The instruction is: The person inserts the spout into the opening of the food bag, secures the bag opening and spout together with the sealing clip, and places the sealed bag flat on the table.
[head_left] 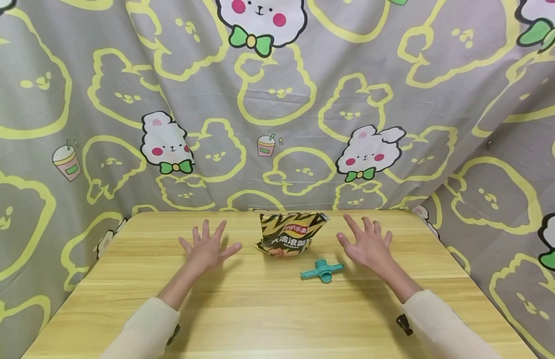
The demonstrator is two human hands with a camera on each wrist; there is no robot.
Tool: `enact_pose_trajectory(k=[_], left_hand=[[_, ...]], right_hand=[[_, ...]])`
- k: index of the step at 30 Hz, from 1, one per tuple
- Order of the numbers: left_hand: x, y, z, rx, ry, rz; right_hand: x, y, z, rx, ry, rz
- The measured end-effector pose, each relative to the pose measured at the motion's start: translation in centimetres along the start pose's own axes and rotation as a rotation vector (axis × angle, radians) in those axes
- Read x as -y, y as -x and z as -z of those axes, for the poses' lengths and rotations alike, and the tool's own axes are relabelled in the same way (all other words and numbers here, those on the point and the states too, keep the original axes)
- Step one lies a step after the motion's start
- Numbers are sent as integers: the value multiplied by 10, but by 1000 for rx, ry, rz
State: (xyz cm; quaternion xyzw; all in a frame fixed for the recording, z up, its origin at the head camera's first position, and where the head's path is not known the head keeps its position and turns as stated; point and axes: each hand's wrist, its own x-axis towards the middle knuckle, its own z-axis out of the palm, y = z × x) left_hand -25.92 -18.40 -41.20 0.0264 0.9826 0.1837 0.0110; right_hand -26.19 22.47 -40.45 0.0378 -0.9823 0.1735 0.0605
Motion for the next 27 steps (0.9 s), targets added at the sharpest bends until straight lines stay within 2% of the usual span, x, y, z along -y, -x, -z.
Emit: enact_pose_trajectory(k=[9,19,27], left_hand=[[-11,1,-3,37,21,-12],[-28,7,-2,74,84,-83],[-37,12,-4,104,130,-148]], right_hand=[[8,0,-3,12,-54,38],[20,4,-6,87,-102,76],[21,8,-6,143,-205,105]])
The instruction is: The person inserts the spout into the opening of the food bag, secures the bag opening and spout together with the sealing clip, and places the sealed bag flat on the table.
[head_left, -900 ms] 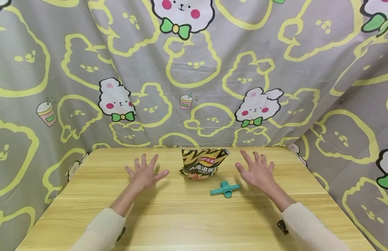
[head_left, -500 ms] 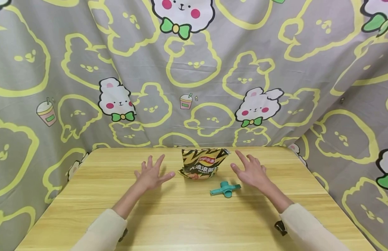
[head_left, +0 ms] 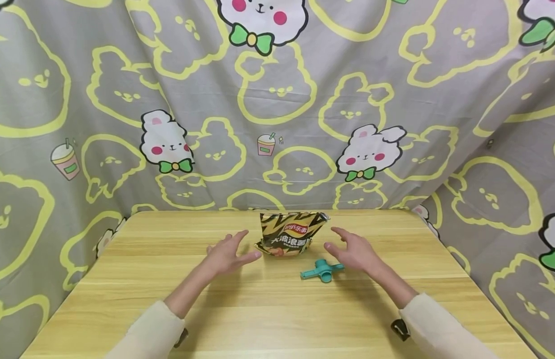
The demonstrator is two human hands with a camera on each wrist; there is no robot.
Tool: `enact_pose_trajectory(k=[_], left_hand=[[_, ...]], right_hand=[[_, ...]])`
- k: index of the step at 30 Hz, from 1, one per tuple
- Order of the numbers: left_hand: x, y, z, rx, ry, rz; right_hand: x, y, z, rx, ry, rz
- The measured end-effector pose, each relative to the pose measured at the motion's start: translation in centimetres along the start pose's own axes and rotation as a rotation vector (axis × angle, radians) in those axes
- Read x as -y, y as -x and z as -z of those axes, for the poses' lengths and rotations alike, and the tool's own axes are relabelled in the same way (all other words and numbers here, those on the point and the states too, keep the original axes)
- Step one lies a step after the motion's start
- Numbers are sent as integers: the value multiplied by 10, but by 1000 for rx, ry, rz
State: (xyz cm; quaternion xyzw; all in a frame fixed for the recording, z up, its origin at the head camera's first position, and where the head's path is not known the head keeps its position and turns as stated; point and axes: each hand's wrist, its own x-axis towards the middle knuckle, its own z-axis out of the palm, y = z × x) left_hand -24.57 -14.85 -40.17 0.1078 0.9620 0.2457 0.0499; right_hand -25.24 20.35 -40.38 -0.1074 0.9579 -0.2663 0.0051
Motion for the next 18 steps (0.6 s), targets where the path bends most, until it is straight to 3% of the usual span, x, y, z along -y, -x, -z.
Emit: enact_pose_trajectory(k=[10,18], left_hand=[[-7,0,-3,54,55,-59],[-12,0,-6,90,89,-59]], right_hand=[[0,1,1,76,-25,-23],[-4,1,3,149,-37,-19]])
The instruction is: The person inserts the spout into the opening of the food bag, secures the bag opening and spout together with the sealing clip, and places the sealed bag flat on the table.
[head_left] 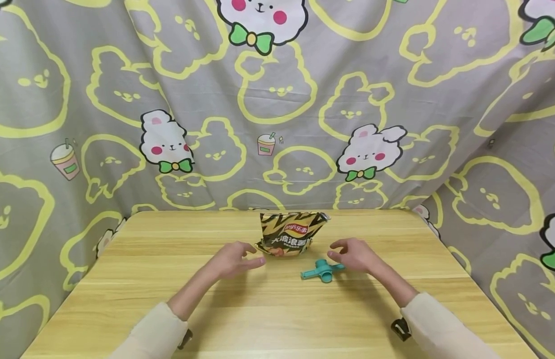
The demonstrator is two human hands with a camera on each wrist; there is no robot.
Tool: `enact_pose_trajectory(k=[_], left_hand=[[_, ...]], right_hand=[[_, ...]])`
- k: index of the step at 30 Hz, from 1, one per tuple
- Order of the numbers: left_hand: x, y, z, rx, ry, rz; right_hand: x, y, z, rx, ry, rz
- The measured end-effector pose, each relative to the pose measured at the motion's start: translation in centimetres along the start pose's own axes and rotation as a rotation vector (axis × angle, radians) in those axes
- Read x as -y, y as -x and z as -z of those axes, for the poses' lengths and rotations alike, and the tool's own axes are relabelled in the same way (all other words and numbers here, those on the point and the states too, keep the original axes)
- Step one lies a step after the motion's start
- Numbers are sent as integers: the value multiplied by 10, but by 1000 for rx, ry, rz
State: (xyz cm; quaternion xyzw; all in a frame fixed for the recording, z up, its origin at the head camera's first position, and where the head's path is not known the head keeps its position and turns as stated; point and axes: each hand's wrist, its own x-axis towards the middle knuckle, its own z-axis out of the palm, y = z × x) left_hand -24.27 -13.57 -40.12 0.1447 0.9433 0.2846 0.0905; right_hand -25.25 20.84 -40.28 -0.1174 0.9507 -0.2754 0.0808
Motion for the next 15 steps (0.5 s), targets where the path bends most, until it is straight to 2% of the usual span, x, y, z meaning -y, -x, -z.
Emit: enact_pose_trajectory(k=[12,15], left_hand=[[-11,-2,-6,70,112,-64],[-14,-2,-8,111,177,-71]], right_hand=[[-8,1,1,58,-20,-45],[-9,1,0,65,-39,-61]])
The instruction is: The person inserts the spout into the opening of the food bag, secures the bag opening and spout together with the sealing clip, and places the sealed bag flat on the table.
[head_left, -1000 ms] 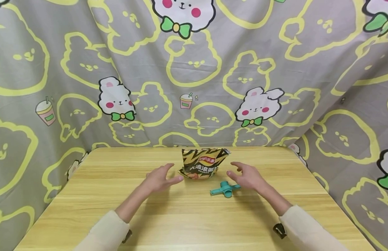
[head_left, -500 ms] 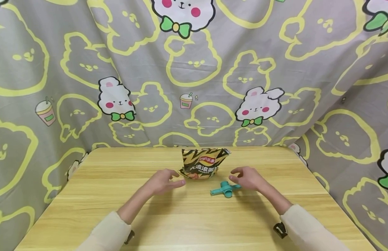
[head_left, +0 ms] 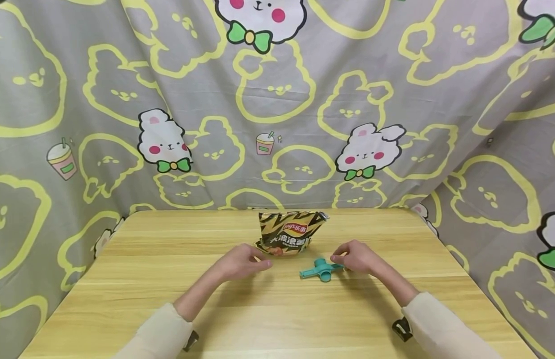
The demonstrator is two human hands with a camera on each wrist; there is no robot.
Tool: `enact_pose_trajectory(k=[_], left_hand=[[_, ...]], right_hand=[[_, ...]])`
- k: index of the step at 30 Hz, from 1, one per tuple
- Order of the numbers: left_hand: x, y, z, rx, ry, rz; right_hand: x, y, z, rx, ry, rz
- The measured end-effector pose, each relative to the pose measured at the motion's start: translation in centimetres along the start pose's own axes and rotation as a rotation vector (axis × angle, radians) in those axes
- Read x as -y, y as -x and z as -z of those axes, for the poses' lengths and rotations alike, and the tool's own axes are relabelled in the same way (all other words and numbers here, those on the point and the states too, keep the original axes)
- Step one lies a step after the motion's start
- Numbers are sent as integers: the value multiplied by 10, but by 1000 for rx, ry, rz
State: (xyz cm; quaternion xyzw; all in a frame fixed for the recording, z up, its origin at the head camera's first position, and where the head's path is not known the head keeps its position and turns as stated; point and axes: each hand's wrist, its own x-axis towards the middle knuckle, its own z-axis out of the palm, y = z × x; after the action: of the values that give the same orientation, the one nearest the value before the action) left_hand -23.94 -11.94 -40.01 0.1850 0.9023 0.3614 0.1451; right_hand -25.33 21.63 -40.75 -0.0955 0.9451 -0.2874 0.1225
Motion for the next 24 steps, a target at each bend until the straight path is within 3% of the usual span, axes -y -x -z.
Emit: enact_pose_trajectory(k=[8,24], left_hand=[[-1,-5,-7,78,188,77],[-6,-14,-11,88,319,91]], right_hand=[[0,3,-2,28,-109,-30],[4,3,-4,46,-145,30]])
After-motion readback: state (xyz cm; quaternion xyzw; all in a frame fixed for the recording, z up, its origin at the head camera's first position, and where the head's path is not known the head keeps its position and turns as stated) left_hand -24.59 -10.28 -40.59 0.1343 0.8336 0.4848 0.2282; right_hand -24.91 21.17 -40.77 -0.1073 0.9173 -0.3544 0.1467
